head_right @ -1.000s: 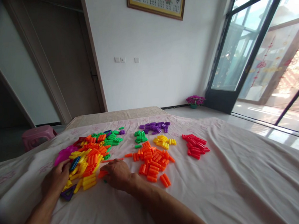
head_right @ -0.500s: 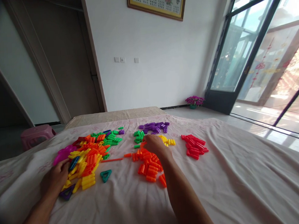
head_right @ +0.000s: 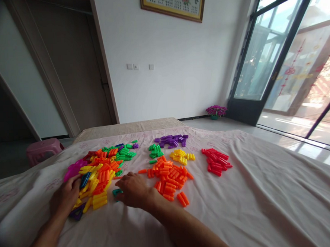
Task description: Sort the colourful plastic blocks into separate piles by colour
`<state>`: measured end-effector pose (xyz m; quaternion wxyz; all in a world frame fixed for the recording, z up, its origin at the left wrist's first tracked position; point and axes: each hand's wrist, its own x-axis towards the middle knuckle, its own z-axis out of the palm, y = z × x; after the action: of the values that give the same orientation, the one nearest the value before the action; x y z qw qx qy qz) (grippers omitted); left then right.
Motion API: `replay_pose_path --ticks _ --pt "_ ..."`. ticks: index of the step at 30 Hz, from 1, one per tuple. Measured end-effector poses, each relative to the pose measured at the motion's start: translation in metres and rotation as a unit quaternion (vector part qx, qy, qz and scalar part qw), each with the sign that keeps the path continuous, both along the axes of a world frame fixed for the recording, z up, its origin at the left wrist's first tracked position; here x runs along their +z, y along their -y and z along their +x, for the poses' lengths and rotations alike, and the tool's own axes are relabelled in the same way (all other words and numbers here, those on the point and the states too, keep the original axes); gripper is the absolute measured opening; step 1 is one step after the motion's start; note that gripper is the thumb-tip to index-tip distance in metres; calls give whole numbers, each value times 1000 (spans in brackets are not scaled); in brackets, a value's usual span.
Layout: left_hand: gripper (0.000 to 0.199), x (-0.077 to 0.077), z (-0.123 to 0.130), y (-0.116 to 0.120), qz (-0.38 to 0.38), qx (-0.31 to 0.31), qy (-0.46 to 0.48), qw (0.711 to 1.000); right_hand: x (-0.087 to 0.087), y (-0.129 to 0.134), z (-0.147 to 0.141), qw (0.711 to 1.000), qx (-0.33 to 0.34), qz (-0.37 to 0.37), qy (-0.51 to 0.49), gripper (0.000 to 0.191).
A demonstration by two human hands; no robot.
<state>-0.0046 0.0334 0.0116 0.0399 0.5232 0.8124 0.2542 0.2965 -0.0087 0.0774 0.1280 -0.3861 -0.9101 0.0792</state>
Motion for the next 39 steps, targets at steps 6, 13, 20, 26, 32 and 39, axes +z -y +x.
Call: replay_pose_path --ticks 6,13,20,26,32,39 --pt "59 1 12 2 7 -14 7 1000 -16 3 -14 999 -2 4 49 22" --pt "55 -4 25 1 26 -28 23 999 11 -7 16 989 -90 -5 116 30" --pt "51 -1 53 7 85 -61 11 995 -3 -13 4 993 -95 26 -60 47" --pt "49 10 58 12 74 -44 69 994 -28 -21 -7 992 -61 25 -103 55" --pt "51 9 39 10 88 14 160 983 -29 -24 -3 985 -94 -29 -144 30" --pt "61 -2 10 2 2 42 28 999 9 -39 29 976 -138 -34 -166 27"
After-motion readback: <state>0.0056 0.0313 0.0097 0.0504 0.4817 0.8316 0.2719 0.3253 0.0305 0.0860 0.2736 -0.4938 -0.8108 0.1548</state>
